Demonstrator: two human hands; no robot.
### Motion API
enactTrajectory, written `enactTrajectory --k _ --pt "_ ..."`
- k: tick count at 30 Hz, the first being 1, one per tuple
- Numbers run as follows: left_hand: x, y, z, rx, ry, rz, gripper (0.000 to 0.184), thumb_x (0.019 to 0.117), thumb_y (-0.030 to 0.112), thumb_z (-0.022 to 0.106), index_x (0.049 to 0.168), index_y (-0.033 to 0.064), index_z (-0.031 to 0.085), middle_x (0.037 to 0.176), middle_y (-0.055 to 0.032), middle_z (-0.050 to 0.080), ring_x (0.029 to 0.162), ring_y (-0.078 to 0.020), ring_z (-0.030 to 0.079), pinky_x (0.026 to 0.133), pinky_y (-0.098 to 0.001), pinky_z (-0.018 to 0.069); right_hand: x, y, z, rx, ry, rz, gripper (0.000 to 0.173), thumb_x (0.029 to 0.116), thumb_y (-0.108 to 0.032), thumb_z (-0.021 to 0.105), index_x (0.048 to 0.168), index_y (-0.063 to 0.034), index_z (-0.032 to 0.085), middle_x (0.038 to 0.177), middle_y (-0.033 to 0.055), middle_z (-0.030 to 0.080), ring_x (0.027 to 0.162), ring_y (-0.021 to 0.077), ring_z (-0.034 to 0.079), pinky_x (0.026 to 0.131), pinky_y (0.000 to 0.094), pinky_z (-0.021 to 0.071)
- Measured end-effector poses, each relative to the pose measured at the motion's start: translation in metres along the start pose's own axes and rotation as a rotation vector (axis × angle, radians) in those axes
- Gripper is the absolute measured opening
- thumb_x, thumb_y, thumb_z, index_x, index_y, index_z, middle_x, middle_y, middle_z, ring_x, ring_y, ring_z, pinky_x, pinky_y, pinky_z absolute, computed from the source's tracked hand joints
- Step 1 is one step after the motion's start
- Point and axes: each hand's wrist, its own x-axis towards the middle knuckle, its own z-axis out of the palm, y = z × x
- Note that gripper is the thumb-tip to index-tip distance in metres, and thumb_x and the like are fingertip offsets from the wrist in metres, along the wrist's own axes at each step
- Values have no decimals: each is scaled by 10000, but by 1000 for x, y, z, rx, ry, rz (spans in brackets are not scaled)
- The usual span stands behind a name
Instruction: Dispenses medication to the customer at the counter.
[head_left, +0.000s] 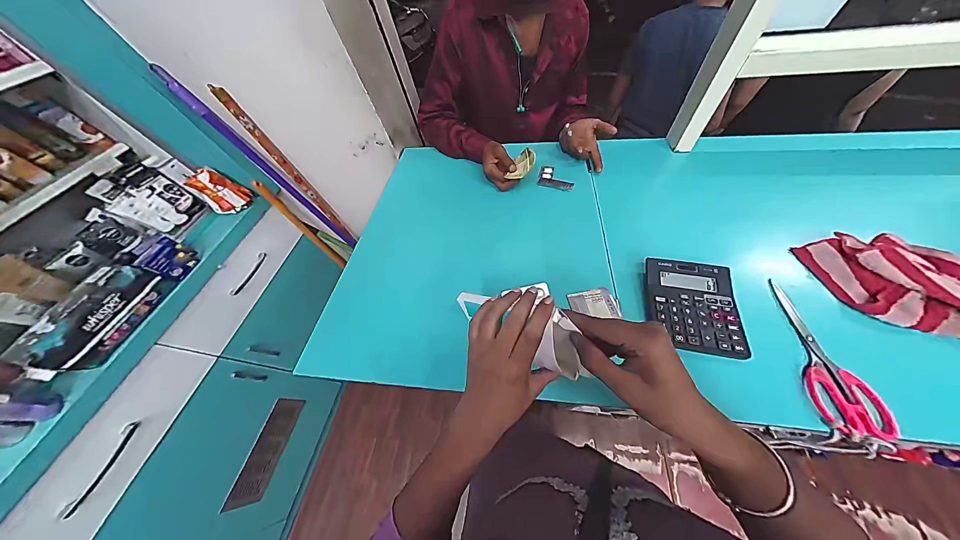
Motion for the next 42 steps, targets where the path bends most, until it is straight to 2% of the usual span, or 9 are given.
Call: enactTrajectory --k 3,7,11,16,21,34,36,39,42 --pt "1 -3 1 -59 -2 -20 703 812 511 765 1379 168 529 1336 -75 620 1284 -245 546 1139 -409 359 7 1 -14 218 -94 94 357 985 -46 610 1328 54 601 1077 53 766 890 2 719 769 167 597" --pt "2 -10 6 -50 45 -24 603 851 488 741 1337 177 564 1281 -65 648 1238 -234 571 1114 -407 378 7 2 -5 -339 -103 -194 215 986 -114 601 1189 -53 641 1351 168 646 1018 185 724 731 267 598" --pt "6 -10 9 17 105 -4 531 891 470 700 1313 186 549 1259 -52 630 1213 -231 552 1097 -384 349 9 3 1 -511 -33 -201 177 957 -128 599 1012 -87 763 1319 172 672 1043 252 724 762 322 607" --pt "15 -1 8 254 49 85 424 947 384 629 1321 190 580 1261 -83 641 1205 -283 554 1060 -444 336 19 23 15 -50 -2 14 142 873 -76 681 911 18 781 1270 174 698 1189 213 654 972 303 527" --pt "18 2 -3 302 -188 71 812 637 374 874 1386 213 602 1254 -135 664 1183 -340 619 1011 -564 398 5 39 17 177 122 105 93 853 -15 692 824 23 772 1087 145 745 1164 104 644 1005 214 502" --pt "-19 -51 -36 261 -209 -261 1070 673 648 764 1428 -59 492 1235 -326 592 1042 -497 613 871 -599 497 -29 84 -100 -91 388 526 157 946 -182 675 880 -63 755 1045 37 739 917 29 682 806 220 563" --pt "-23 -53 -41 189 -189 -279 1050 675 670 757 1417 -28 504 1202 -308 599 1002 -462 623 810 -567 520 -33 90 -111 -368 304 609 212 981 -212 661 956 -19 745 1048 113 723 920 123 673 829 331 546" --pt "-30 -54 -44 82 -120 -285 916 641 674 779 1269 26 627 1171 -283 596 991 -392 616 796 -494 523 -27 61 -104 -828 167 766 355 1000 -212 660 1133 116 689 1155 367 652 1110 555 609 918 733 425" --pt "-37 -54 -42 -22 -117 -263 804 646 650 808 1241 162 575 1231 -186 520 1128 -212 548 931 -269 473 -21 40 -60 -936 147 490 457 954 -259 703 1219 111 665 1194 354 650 1127 568 612 895 713 485"
